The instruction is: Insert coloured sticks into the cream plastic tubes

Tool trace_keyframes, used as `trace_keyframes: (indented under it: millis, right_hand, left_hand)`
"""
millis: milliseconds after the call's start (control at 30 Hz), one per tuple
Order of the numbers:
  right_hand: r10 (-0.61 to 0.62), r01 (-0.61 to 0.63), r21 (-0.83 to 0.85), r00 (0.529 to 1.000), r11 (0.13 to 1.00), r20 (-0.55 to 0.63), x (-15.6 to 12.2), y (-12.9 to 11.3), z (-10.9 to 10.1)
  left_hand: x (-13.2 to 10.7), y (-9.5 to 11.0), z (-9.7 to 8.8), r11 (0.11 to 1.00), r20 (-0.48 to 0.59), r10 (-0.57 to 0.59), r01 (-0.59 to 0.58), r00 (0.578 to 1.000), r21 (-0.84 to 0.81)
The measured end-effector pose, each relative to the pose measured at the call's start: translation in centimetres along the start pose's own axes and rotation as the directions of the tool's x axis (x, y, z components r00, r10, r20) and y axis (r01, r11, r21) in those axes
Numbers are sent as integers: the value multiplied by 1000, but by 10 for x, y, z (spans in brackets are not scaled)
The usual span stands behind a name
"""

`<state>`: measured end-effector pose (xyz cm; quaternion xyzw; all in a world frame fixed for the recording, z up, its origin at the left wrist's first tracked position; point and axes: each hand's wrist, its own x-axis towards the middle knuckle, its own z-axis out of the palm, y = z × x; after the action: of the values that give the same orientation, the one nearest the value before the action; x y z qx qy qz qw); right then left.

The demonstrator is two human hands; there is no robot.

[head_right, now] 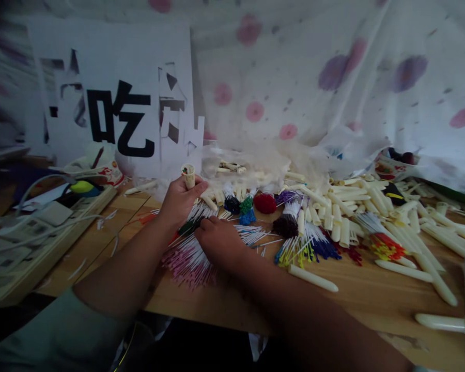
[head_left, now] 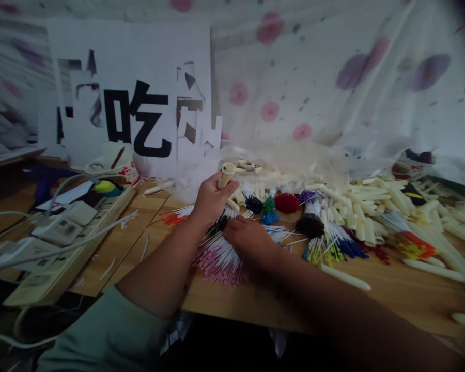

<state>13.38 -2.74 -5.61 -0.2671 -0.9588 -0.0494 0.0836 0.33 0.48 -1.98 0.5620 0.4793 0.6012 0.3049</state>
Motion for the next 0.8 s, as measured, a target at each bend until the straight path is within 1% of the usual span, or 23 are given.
trace_keyframes:
  millis: [167,267,367,433,500,533,567,600,633,667,700,733,767,800]
  right_hand:
    - [-22,21,22,1000,1000,9,1,1,4]
    - [-20,22,62,999,998,-47,1,3,3]
    - [9,23,229,990,973,-140,-2,9,-3]
    - [26,38,366,985,930,-168,-5,15,-9]
    - [50,51,503,982,863,-185,-8,21,-14]
    - [96,35,588,977,808,-190,-9,24,-16]
    - [175,-2,686,968,728,-182,-10,26,-18]
    - [279,-49,787,947,614,-158,-12,28,-20]
    - [393,-90,876,912,473,-118,-12,30,-22]
    - [495,-111,940,866,324,-69,-13,31,-24]
    - [572,-108,975,820,192,-22,-13,32,-26]
    - [621,-88,992,784,96,9,-13,33,-27]
    - [651,-62,997,759,38,22,-13,34,-28]
    - [665,-46,999,746,12,26,-13,34,-28]
  left_hand:
    - [0,-1,0,1000,-5,10,-10,1000,-12]
    - [1,-1,0,1000,-21,0,-1,1000,-23]
    - [3,-2,-2,999,-60,-10,7,998,-48]
    - [5,-3,-4,997,-87,0,-6,996,-75]
    - [6,-5,-5,995,-105,5,-15,994,-102]
    - [6,-6,-5,993,-109,-5,-8,994,-119]
    - [6,-6,-5,989,-105,-20,5,994,-147]
    - [5,-6,-4,983,-88,-38,21,995,-183]
    - [3,-5,-2,974,-56,-56,42,997,-222]
    - [1,-5,-1,963,-6,-75,71,997,-258]
    - [-1,-4,2,953,55,-92,104,994,-283]
    - [-4,-3,4,948,116,-102,132,988,-291]
    - [-7,-3,7,948,168,-111,155,980,-277]
    - [-10,-2,10,952,200,-115,166,973,-257]
